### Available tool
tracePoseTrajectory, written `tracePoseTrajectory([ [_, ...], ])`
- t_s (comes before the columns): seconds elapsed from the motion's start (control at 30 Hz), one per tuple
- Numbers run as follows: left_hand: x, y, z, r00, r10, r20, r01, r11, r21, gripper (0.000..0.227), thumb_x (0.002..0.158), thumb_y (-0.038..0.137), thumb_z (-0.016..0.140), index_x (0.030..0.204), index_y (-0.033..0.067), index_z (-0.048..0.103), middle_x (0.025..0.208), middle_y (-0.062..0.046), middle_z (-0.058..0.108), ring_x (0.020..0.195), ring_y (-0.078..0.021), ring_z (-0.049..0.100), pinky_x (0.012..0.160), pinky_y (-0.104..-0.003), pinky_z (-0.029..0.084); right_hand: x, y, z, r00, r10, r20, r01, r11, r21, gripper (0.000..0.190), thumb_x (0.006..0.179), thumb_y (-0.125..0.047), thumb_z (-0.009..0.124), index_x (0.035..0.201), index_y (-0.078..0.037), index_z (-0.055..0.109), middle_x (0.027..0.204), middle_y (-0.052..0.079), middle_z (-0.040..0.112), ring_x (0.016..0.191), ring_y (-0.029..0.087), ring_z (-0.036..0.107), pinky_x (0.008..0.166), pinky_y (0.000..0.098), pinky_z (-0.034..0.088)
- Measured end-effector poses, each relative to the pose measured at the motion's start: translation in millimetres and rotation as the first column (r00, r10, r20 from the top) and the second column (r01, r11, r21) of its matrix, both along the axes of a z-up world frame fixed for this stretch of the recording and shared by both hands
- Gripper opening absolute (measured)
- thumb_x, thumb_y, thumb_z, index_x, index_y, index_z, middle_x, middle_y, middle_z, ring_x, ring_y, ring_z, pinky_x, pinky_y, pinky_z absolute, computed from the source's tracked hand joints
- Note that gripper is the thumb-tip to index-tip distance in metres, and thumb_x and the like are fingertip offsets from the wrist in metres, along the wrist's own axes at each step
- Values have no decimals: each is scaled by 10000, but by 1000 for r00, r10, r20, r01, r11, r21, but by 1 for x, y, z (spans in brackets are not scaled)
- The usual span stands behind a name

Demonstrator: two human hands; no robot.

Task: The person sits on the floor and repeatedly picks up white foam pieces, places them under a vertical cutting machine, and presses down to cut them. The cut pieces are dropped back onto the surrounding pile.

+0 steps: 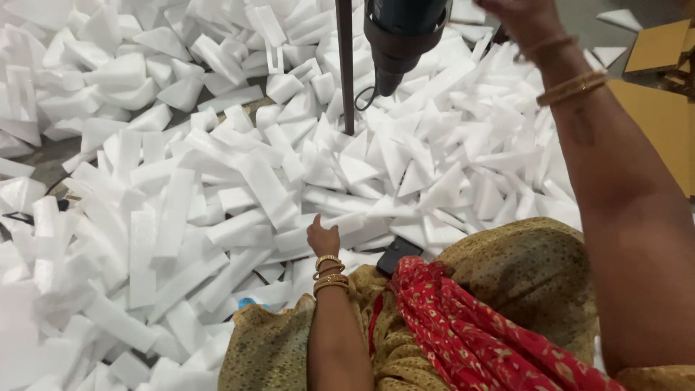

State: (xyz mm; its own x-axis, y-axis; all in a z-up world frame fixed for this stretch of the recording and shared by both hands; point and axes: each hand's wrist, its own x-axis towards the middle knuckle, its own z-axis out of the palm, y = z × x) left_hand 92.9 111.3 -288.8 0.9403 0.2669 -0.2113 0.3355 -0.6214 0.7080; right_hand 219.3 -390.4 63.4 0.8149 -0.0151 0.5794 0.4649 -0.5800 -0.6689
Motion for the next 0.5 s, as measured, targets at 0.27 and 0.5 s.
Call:
tracePoseTrajectory([
  [0.27,-4,5,-11,961,-122,-250,195,936,294,771,844,70,669,1524,322,409,1614,-46,274,1493,-349,260,1071,-612,432,-144,35,-131,785,-213,-582,-203,798,-567,802,830,-508,755,1478,-116,492,1488,201,500,1355,360,497,1143,490,400],
  [0.5,2,1,-1,936,-126,-329,250,895,369,759,859,74,684,1547,256,421,1475,-113,387,1348,-388,414,1010,-522,510,-311,83,-133,406,-355,-842,-133,888,-439,743,845,-449,721,1485,-145,498,1457,189,525,1321,348,516,1118,482,434],
])
